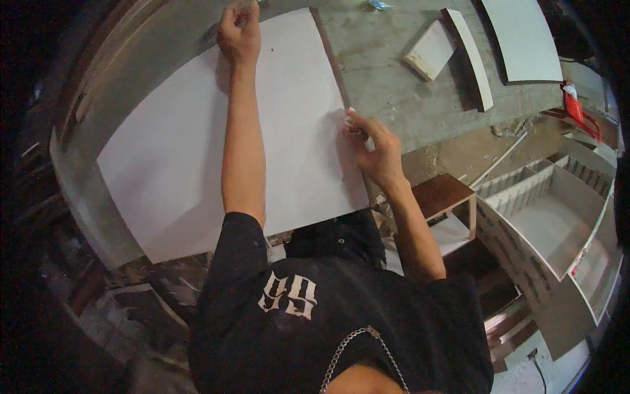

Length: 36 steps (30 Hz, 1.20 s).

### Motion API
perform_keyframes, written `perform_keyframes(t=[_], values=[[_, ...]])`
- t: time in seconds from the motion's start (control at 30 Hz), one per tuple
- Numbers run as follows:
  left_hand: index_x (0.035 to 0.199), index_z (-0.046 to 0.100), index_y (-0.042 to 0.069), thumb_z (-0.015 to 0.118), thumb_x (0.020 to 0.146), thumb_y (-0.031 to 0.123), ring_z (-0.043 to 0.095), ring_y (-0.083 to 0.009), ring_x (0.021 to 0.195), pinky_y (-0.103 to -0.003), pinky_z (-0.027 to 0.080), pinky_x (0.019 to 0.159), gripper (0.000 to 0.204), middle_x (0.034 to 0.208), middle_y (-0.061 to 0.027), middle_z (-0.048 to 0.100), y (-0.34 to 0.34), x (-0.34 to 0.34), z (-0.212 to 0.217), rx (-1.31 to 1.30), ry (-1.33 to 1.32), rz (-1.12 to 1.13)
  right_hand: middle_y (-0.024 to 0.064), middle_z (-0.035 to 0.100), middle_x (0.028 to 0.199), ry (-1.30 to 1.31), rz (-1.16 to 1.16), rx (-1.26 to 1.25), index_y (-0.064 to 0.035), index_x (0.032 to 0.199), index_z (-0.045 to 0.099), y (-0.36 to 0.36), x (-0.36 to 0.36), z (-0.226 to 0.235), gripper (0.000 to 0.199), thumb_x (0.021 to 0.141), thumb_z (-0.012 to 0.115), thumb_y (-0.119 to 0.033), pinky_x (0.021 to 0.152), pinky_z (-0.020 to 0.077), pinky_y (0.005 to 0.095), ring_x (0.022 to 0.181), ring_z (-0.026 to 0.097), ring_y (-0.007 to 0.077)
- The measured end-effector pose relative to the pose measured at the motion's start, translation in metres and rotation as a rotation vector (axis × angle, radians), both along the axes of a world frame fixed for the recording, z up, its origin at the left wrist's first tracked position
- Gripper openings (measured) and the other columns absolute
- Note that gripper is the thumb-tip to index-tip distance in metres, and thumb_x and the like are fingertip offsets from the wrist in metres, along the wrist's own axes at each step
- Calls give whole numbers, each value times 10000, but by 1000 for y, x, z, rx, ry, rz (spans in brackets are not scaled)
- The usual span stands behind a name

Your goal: The person cleans the edge of a white board by hand using a small piece of cloth, moving it back and forth along the corner and edge.

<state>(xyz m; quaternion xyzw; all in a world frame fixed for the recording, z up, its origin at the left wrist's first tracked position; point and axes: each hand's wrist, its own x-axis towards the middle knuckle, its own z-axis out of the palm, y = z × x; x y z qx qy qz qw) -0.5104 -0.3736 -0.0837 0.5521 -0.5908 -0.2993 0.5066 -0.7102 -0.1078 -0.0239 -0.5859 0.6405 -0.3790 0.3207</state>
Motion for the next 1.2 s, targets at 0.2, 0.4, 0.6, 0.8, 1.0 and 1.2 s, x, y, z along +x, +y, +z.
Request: perform_keyframes(t=[0.2, 0.4, 0.6, 0.8, 1.0, 1.2], values=[[1075, 643, -2, 656, 900, 429, 631, -148, 799, -294, 496, 728, 465, 860, -81, 687, 3, -20, 0, -55, -32, 35, 82, 656, 887, 97, -122, 18, -53, 950, 715, -14, -4, -4, 216, 749, 739, 22, 651, 507, 286, 736, 639, 176], [1073, 650, 13, 658, 909, 394, 626, -116, 765, -266, 495, 702, 415, 847, -59, 689, 5, -23, 8, -6, 15, 9, 70, 650, 800, 35, -373, 102, -17, 851, 699, -6, 20, -9, 106, 765, 756, 8, 612, 481, 236, 672, 618, 129], [1081, 651, 27, 655, 914, 382, 627, -114, 769, -268, 495, 711, 393, 850, -64, 687, 2, -31, 0, -24, 104, -22, 87, 649, 844, 105, -382, 93, -29, 873, 688, -30, 20, -12, 148, 748, 703, 51, 597, 487, 270, 670, 616, 164], [1079, 647, 18, 645, 917, 385, 648, -144, 808, -280, 504, 727, 401, 895, -89, 696, 6, -29, 22, 55, -55, 16, 92, 652, 859, 270, -350, -14, -53, 901, 702, -9, 29, -16, 175, 753, 715, 40, 601, 511, 273, 715, 643, 185], [1096, 644, 18, 648, 915, 372, 665, -180, 883, -302, 511, 774, 397, 967, -112, 703, 8, -27, 19, -5, -64, -12, 88, 653, 801, 37, -494, 93, -25, 840, 692, -13, 31, -20, 104, 756, 750, -3, 591, 493, 259, 648, 617, 148], [1091, 654, 23, 632, 920, 383, 669, -190, 936, -314, 510, 800, 399, 1010, -125, 701, 8, -31, 11, 13, -40, -14, 56, 647, 670, -98, -584, 259, 9, 737, 623, -42, 27, -17, 183, 774, 778, -82, 575, 445, 241, 605, 549, 81]])
